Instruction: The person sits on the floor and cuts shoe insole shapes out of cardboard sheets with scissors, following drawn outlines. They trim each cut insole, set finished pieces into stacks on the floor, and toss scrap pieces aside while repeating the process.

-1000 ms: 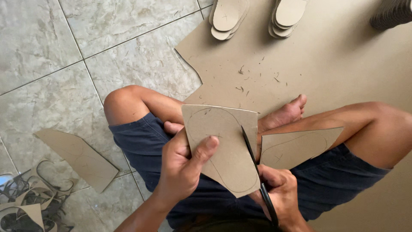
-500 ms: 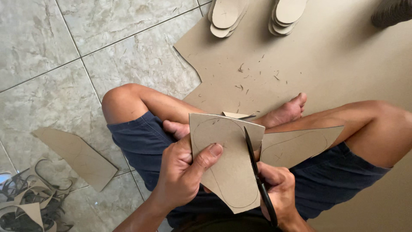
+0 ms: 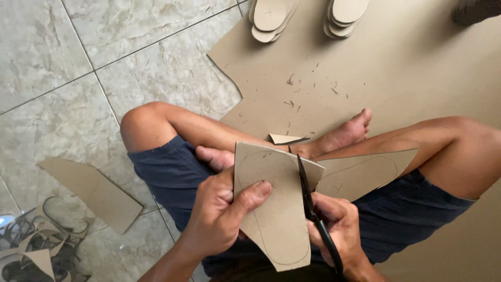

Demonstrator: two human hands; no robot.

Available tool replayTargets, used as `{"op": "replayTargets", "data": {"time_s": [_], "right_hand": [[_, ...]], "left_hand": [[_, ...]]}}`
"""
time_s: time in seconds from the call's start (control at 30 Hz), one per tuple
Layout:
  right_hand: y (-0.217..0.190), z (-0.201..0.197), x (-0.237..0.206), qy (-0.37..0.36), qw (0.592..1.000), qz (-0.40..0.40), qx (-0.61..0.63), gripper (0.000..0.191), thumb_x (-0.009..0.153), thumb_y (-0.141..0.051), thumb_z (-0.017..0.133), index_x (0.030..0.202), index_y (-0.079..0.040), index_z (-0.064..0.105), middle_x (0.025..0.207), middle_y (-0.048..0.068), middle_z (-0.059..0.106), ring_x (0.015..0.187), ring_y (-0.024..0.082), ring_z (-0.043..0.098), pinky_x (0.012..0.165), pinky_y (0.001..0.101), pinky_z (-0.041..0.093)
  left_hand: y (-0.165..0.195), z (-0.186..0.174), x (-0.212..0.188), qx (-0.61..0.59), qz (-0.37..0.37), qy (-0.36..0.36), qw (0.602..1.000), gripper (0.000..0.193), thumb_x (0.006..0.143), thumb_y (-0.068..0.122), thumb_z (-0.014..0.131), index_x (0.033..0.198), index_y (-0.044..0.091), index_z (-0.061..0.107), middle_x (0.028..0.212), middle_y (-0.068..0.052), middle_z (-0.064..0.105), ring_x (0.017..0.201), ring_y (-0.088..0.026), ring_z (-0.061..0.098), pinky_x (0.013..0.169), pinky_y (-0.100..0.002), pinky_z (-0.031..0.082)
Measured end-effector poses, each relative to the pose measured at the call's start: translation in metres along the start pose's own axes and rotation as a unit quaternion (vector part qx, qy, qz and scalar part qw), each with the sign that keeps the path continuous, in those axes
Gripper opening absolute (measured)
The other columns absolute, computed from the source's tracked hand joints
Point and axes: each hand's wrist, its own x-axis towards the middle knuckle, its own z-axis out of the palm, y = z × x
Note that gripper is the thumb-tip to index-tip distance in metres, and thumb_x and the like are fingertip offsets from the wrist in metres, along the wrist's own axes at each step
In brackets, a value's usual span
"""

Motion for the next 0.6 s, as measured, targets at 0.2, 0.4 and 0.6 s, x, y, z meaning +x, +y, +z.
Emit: {"op": "replayTargets", "data": {"time_s": [0.2, 0.4, 0.6], "right_hand": [[-0.006, 0.000, 0.004, -0.015, 0.998, -0.026, 0.050, 0.025, 0.075, -0.010, 0.070, 0.097, 0.003, 0.069, 0.073, 0.003, 0.066, 0.065, 0.009, 0.059, 0.059, 0.0261, 0.050], [-0.008, -0.004, 0.002, -0.038, 0.999, -0.017, 0.019, 0.023, 0.074, -0.014, 0.078, 0.090, 0.002, 0.072, 0.066, 0.003, 0.066, 0.059, 0.010, 0.059, 0.056, 0.0270, 0.049], [-0.001, -0.003, 0.001, -0.047, 0.994, -0.035, 0.097, 0.025, 0.075, -0.012, 0.075, 0.092, 0.003, 0.068, 0.075, 0.004, 0.063, 0.068, 0.010, 0.057, 0.060, 0.0275, 0.047]], "left_hand": [[0.002, -0.001, -0.001, -0.001, -0.006, -0.034, 0.999, 0.028, 0.100, 0.018, 0.062, 0.119, 0.000, 0.072, 0.095, -0.004, 0.078, 0.088, -0.008, 0.070, 0.077, -0.026, 0.058], [0.007, -0.009, 0.000, 0.005, -0.023, -0.055, 0.998, 0.030, 0.099, 0.018, 0.063, 0.121, -0.001, 0.071, 0.095, -0.005, 0.078, 0.087, -0.009, 0.071, 0.077, -0.027, 0.058], [0.009, -0.011, 0.003, 0.019, -0.050, -0.078, 0.995, 0.033, 0.097, 0.018, 0.064, 0.122, -0.002, 0.068, 0.096, -0.005, 0.079, 0.087, -0.008, 0.070, 0.078, -0.026, 0.058]]}}
